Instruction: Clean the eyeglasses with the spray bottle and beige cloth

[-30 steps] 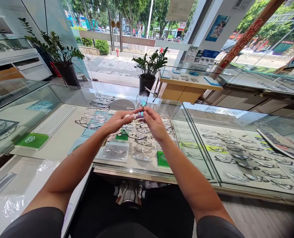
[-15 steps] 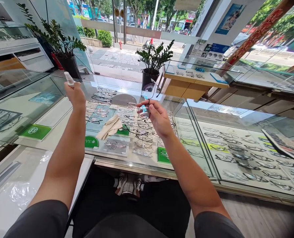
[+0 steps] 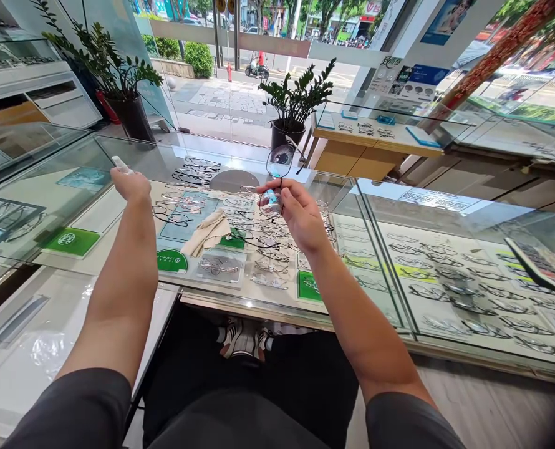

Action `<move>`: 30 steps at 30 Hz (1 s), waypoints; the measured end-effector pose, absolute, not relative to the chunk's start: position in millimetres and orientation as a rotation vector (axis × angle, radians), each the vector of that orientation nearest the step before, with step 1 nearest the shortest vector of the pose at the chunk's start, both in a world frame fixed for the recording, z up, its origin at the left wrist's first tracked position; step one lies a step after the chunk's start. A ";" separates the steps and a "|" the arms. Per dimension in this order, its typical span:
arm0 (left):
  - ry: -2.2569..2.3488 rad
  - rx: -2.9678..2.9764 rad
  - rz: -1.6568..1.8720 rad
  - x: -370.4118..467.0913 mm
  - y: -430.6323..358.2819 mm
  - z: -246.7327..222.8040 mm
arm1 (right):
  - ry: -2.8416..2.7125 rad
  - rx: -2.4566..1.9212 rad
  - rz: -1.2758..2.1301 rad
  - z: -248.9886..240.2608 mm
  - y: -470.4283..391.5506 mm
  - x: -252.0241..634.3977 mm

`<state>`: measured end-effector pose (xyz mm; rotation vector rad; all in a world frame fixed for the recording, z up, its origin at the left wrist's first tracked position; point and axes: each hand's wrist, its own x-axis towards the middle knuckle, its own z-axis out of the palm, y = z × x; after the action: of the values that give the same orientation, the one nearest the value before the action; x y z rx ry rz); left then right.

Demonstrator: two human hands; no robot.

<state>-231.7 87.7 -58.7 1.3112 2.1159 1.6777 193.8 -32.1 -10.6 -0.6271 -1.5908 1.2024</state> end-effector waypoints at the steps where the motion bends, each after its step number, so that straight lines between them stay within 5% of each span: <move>1: 2.192 1.155 1.707 -231.3 86.7 -58.6 | -1.590 -0.633 1.201 -10.1 -32.4 193.6; 12: 2.395 0.518 1.819 -205.8 70.6 -37.3 | -1.564 -0.603 1.241 -10.2 -32.4 192.4; 17: 2.453 1.087 2.033 -162.8 50.7 -5.5 | -1.554 -0.565 1.240 -11.2 -31.7 193.6; 19: 2.195 1.629 1.788 -137.3 36.7 6.2 | -1.540 -0.546 1.245 -11.1 -31.4 194.2; 23: 1.974 2.239 0.695 -85.4 1.3 16.0 | -1.531 -0.550 1.254 -9.8 -31.3 194.7; 27: 2.052 2.286 -0.158 -57.9 -21.1 9.2 | -1.523 -0.520 1.270 -8.8 -32.8 194.6; 30: 2.044 2.274 -0.430 -54.1 -21.6 1.7 | -1.529 -0.539 1.260 -8.4 -34.5 194.5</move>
<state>-54.1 -21.6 1.7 2.2743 2.0438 -0.4303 194.5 -34.5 -8.4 -0.5385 -1.5290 1.2599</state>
